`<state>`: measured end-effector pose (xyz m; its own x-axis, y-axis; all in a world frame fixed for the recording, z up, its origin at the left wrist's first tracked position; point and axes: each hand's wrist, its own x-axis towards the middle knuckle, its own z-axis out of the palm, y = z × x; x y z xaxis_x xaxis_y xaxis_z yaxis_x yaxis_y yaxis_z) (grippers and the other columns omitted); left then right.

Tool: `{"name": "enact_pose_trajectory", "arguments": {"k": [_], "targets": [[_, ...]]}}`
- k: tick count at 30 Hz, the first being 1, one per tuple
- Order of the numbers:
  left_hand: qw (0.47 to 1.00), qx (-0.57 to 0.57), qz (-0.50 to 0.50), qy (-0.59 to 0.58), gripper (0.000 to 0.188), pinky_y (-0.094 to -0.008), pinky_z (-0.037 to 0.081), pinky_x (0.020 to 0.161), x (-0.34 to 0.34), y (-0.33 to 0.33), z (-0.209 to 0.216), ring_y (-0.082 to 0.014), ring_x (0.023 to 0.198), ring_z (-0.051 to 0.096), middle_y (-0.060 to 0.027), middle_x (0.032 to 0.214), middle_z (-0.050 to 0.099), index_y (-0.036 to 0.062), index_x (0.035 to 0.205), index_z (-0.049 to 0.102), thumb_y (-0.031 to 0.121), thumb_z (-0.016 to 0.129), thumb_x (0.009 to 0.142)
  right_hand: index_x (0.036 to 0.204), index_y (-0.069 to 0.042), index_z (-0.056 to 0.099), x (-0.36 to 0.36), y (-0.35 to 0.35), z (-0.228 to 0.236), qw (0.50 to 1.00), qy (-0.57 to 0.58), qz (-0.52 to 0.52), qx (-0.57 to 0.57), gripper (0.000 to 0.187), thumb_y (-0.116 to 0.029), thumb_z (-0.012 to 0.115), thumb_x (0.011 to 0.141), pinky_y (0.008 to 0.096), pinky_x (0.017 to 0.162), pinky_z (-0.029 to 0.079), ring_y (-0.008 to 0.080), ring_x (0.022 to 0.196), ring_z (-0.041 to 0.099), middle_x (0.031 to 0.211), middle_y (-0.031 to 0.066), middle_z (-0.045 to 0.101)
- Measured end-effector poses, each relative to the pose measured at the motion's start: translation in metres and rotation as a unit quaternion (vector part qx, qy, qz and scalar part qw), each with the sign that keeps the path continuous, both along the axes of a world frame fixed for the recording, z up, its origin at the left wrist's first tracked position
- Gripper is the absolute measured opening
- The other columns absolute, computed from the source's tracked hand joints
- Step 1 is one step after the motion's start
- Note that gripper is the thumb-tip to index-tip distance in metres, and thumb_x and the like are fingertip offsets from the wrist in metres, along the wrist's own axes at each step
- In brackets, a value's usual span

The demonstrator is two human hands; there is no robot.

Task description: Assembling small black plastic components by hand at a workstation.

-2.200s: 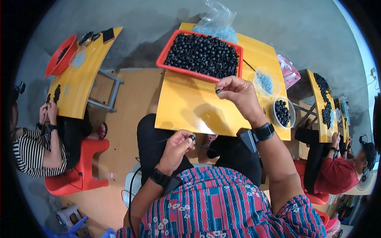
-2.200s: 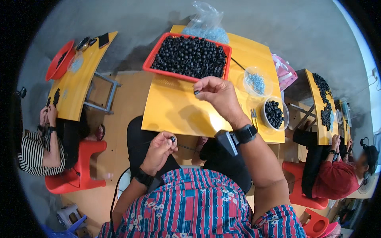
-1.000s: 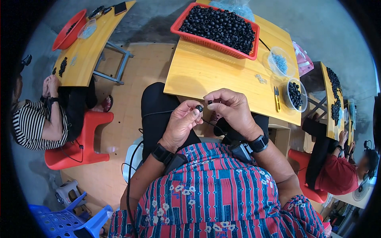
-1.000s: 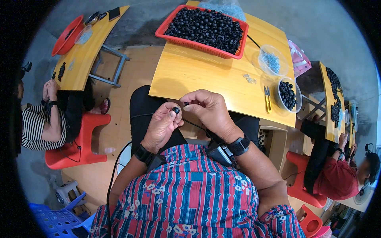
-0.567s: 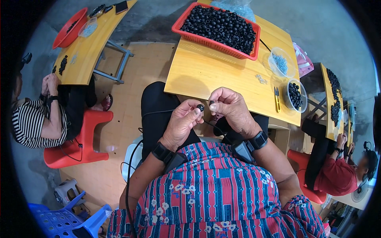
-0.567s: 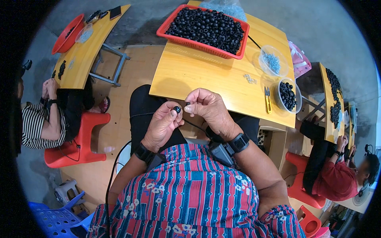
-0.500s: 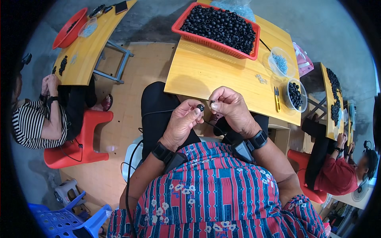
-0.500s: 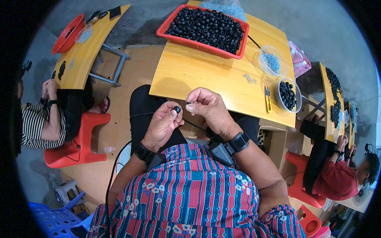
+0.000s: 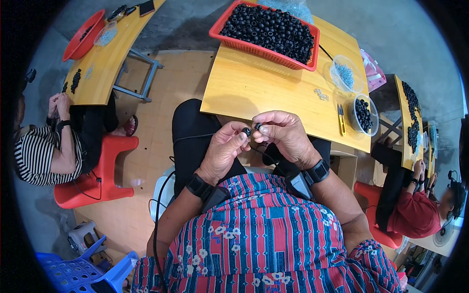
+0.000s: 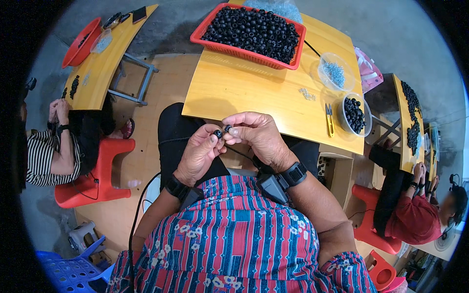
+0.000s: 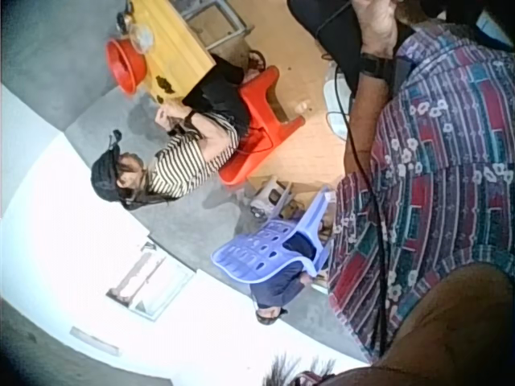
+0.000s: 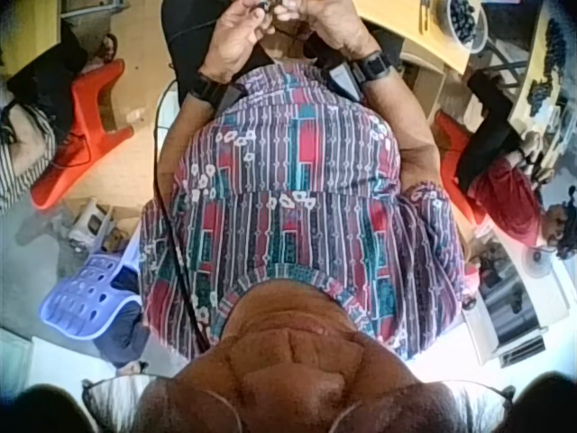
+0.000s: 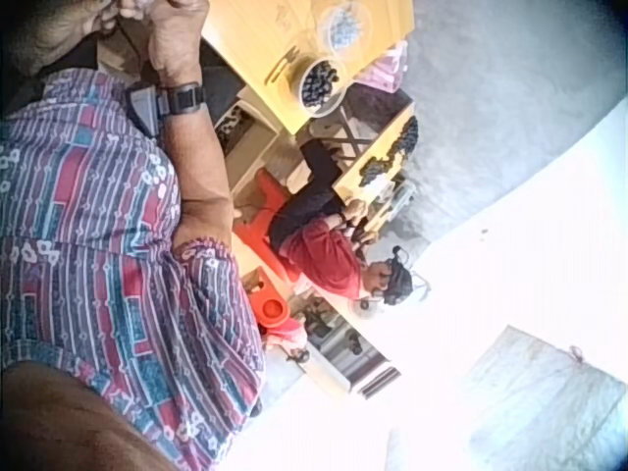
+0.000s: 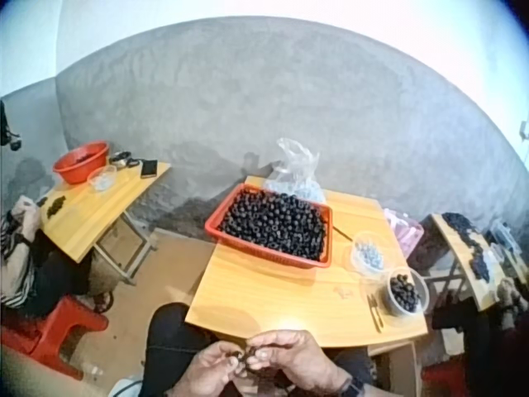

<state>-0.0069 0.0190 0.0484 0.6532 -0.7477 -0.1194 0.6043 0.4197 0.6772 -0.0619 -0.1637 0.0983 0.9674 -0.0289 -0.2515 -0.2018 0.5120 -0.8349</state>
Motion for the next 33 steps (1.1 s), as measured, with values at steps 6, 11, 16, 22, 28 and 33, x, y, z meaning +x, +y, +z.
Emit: {"name": "enact_pose_trajectory", "arguments": {"k": [6, 11, 16, 22, 28, 33], "targets": [[1.0, 0.003, 0.0, -0.004, 0.016, -0.0239, 0.047, 0.076, 0.0, 0.0, -0.002, -0.0081, 0.08, 0.055, 0.0015, 0.09, 0.059, 0.0087, 0.107, 0.059, 0.018, 0.061, 0.094, 0.107, 0.005, 0.064, 0.0, 0.0, 0.0, 1.0, 0.001, 0.011, -0.028, 0.021, 0.0, 0.064, 0.087, 0.0252, 0.075, 0.057, 0.0138, 0.076, 0.067, 0.087, 0.0106, 0.069], [1.0, 0.001, 0.002, -0.004, 0.017, -0.0227, 0.047, 0.075, -0.001, -0.001, -0.002, -0.0079, 0.079, 0.054, 0.0013, 0.089, 0.059, 0.0085, 0.107, 0.059, 0.018, 0.062, 0.094, 0.105, 0.004, 0.065, 0.0, 0.001, 0.0, 0.999, -0.004, 0.005, -0.049, 0.02, -0.001, 0.066, 0.085, 0.0246, 0.069, 0.055, 0.0136, 0.072, 0.066, 0.084, 0.0096, 0.069], [1.0, 0.005, 0.001, -0.005, 0.017, -0.0228, 0.047, 0.074, 0.0, -0.001, -0.002, -0.0074, 0.079, 0.054, 0.0011, 0.089, 0.059, 0.0079, 0.108, 0.06, 0.017, 0.062, 0.093, 0.104, 0.003, 0.066, 0.0, 0.002, 0.002, 0.997, -0.016, 0.009, -0.078, 0.02, -0.002, 0.067, 0.085, 0.0238, 0.067, 0.054, 0.0126, 0.071, 0.066, 0.081, 0.008, 0.069], [1.0, 0.014, -0.001, -0.011, 0.017, -0.022, 0.047, 0.074, 0.0, -0.001, -0.001, -0.0074, 0.078, 0.055, 0.0009, 0.089, 0.059, 0.0074, 0.107, 0.06, 0.017, 0.062, 0.093, 0.102, 0.001, 0.067, 0.0, 0.003, 0.003, 0.992, -0.022, 0.012, -0.123, 0.018, -0.002, 0.067, 0.085, 0.0218, 0.066, 0.053, 0.0097, 0.071, 0.064, 0.081, 0.0054, 0.069], [0.999, 0.035, 0.007, -0.016, 0.017, -0.0206, 0.048, 0.073, 0.0, -0.001, -0.002, -0.0066, 0.079, 0.056, 0.0008, 0.09, 0.06, 0.007, 0.107, 0.06, 0.016, 0.063, 0.093, 0.104, 0.006, 0.066, 0.0, 0.004, 0.011, 0.986, -0.014, 0.024, -0.163, 0.018, 0.003, 0.063, 0.086, 0.0239, 0.071, 0.053, 0.0104, 0.072, 0.061, 0.083, 0.0079, 0.068], [0.998, 0.055, 0.016, -0.04, 0.016, -0.0203, 0.048, 0.073, 0.0, 0.0, -0.002, -0.0057, 0.078, 0.056, 0.0012, 0.089, 0.06, 0.0064, 0.105, 0.06, 0.015, 0.064, 0.092, 0.103, 0.006, 0.067, -0.001, 0.004, 0.011, 0.981, -0.024, 0.021, -0.192, 0.018, 0.002, 0.064, 0.086, 0.0232, 0.071, 0.053, 0.0095, 0.072, 0.061, 0.082, 0.0073, 0.068]]}}
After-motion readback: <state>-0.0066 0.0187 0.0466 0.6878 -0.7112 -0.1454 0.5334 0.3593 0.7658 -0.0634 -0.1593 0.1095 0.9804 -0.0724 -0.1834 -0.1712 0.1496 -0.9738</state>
